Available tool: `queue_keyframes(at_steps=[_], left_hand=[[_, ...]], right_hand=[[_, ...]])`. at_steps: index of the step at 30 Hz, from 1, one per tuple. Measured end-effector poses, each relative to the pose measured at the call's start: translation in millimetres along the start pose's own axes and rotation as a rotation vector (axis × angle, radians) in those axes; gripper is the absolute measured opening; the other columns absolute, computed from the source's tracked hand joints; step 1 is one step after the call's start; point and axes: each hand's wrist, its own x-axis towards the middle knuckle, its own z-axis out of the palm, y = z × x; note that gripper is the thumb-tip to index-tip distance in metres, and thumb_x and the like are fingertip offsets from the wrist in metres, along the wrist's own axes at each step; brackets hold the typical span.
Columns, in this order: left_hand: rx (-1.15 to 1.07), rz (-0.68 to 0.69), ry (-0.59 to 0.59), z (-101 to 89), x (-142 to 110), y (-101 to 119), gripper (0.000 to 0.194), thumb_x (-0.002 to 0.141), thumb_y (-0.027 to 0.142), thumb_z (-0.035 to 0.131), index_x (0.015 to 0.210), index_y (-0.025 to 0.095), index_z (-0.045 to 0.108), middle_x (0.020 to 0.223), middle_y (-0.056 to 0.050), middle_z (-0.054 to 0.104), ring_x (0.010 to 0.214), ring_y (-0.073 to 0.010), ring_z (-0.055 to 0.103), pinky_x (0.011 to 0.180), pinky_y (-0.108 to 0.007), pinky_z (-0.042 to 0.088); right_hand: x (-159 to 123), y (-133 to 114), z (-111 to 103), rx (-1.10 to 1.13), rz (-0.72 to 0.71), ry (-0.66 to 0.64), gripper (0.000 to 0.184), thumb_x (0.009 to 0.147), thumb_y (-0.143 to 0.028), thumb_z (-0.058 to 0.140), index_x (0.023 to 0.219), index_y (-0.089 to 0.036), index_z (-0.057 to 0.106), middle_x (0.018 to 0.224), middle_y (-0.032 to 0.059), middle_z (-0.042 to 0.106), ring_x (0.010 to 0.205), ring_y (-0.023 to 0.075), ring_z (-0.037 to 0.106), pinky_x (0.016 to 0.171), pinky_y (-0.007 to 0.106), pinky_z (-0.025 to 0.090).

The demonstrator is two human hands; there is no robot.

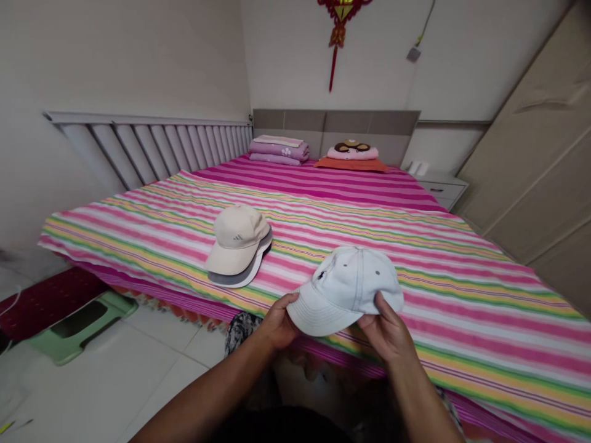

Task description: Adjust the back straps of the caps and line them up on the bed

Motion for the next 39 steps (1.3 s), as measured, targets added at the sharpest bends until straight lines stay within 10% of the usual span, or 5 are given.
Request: queue_keyframes(at_steps=[12, 16, 23, 34, 39], left_hand=[[0.092, 0.709, -0.118, 76.1, -34, 161, 0.039, 0.08, 0.013, 0.041, 0.118, 0.011, 0.049, 0.083, -0.005, 0.07, 0.081, -0.0151, 0.064, 0.089, -0.03, 0.043], [-0.023, 0.867, -0.013, 60.3, -37, 198, 0.038, 0.083, 0.013, 0.038, 0.118, 0.01, 0.049, 0.072, -0.003, 0.07, 0.069, -0.0126, 0.065, 0.078, -0.025, 0.049], [-0.138, 0.698, 0.316, -25.1, -32, 196, 0.039, 0.084, 0.009, 0.035, 0.122, 0.007, 0.044, 0.06, -0.005, 0.068, 0.051, -0.0134, 0.063, 0.052, -0.019, 0.052], [-0.186, 0.796, 0.269, -58.2, -34, 181, 0.042, 0.085, 0.011, 0.036, 0.127, 0.011, 0.041, 0.067, -0.004, 0.07, 0.061, -0.0123, 0.065, 0.066, -0.02, 0.052], [-0.028, 0.744, 0.449, -71.4, -36, 170, 0.034, 0.081, 0.005, 0.04, 0.112, 0.011, 0.053, 0.066, -0.002, 0.069, 0.061, -0.0119, 0.064, 0.061, -0.021, 0.053]], right_hand=[[8, 6, -79, -0.06, 0.153, 0.09, 0.029, 0.064, -0.042, 0.067, 0.084, -0.022, 0.067, 0.092, 0.0049, 0.069, 0.091, 0.0183, 0.061, 0.08, 0.032, 0.048], [8, 11, -86, -0.026, 0.162, 0.145, 0.029, 0.062, -0.041, 0.069, 0.083, -0.021, 0.067, 0.092, 0.0053, 0.069, 0.086, 0.018, 0.062, 0.075, 0.03, 0.049], [10, 11, -87, -0.006, 0.183, 0.167, 0.031, 0.056, -0.035, 0.074, 0.082, -0.02, 0.068, 0.09, 0.0062, 0.07, 0.083, 0.0183, 0.063, 0.071, 0.029, 0.051], [11, 13, -87, -0.016, 0.183, 0.208, 0.034, 0.051, -0.032, 0.077, 0.082, -0.021, 0.069, 0.091, 0.0053, 0.07, 0.083, 0.0176, 0.063, 0.071, 0.028, 0.051], [15, 14, -83, -0.018, 0.209, 0.211, 0.035, 0.047, -0.029, 0.079, 0.079, -0.021, 0.069, 0.086, 0.0045, 0.071, 0.078, 0.0172, 0.064, 0.069, 0.027, 0.052]])
